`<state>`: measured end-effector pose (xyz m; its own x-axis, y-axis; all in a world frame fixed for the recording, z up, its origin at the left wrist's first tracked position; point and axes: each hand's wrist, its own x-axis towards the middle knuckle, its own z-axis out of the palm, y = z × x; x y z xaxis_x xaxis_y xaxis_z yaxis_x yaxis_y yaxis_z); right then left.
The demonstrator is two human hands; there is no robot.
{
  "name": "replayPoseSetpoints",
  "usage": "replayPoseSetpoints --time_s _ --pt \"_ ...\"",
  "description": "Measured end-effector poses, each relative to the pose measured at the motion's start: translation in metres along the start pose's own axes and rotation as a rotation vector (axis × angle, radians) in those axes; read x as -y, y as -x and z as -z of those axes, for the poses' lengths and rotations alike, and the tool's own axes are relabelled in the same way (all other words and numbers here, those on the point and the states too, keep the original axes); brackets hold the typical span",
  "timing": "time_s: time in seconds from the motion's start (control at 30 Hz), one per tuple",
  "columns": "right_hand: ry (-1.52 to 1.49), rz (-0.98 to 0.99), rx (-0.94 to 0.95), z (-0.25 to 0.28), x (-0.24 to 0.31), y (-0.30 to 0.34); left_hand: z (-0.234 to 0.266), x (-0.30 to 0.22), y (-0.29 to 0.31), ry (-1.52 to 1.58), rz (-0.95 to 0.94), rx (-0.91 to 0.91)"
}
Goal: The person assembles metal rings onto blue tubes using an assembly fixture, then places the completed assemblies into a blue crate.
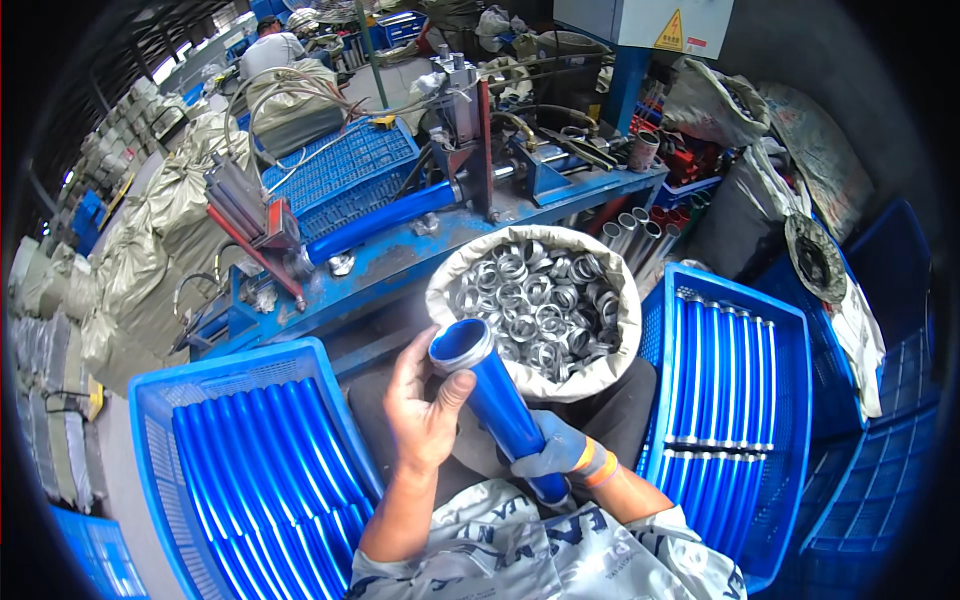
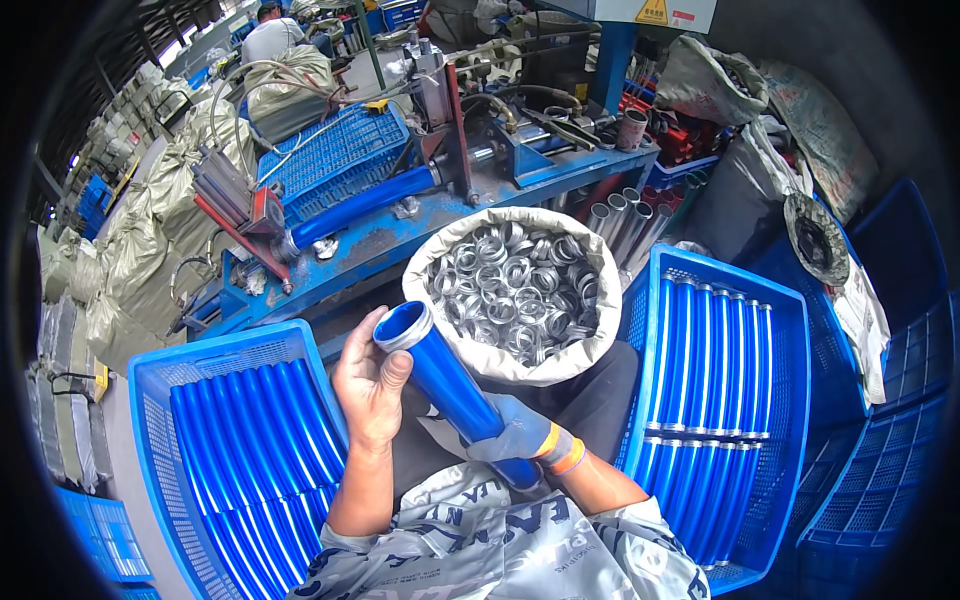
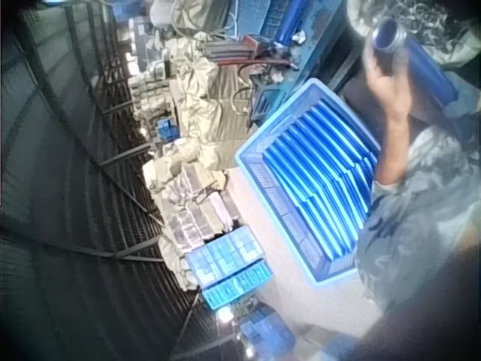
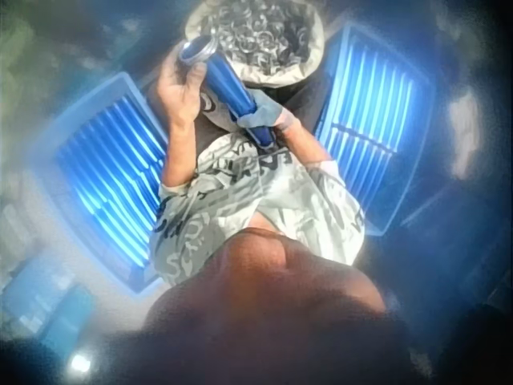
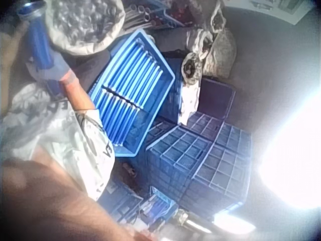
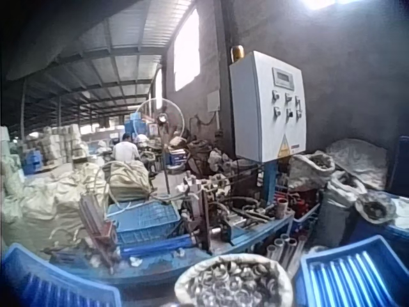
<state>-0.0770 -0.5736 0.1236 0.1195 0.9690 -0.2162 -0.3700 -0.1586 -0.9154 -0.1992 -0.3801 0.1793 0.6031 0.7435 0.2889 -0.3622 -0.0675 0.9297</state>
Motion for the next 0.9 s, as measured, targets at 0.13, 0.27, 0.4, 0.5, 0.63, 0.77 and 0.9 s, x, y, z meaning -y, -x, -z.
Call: replayPoseSetpoints --time_s 0.13,0.27,0.4,0.5,0.63,0.77,0.9 --pt "-0.112 -0.054 0.069 0.003 0.003 0.006 -0.008 -0.002 -0.004 0.068 -0.016 -0.035" --pt "-0.099 -0.027 -0.029 0.024 0.018 0.028 -0.005 0.035 -0.026 -0.141 -0.209 0.13" --pt "0.296 0.094 -0.046 0.07 0.016 0.068 0.048 0.064 -0.043 -0.156 -0.158 0.068" --pt "0.888 0.106 -0.502 0.105 -0.001 0.128 0.036 0.095 -0.057 -0.166 -0.099 0.137" --pt "1.389 0.362 -1.07 0.128 -0.019 0.19 -0.036 0.139 -0.064 -0.17 -0.153 0.352" --pt "1.319 0.429 -1.343 0.143 -0.018 0.257 -0.107 0.127 -0.053 -0.151 -0.137 0.403" --pt "1.34 0.133 -1.895 0.251 -0.062 0.363 -0.109 0.139 -0.058 -0.17 -0.029 0.376"
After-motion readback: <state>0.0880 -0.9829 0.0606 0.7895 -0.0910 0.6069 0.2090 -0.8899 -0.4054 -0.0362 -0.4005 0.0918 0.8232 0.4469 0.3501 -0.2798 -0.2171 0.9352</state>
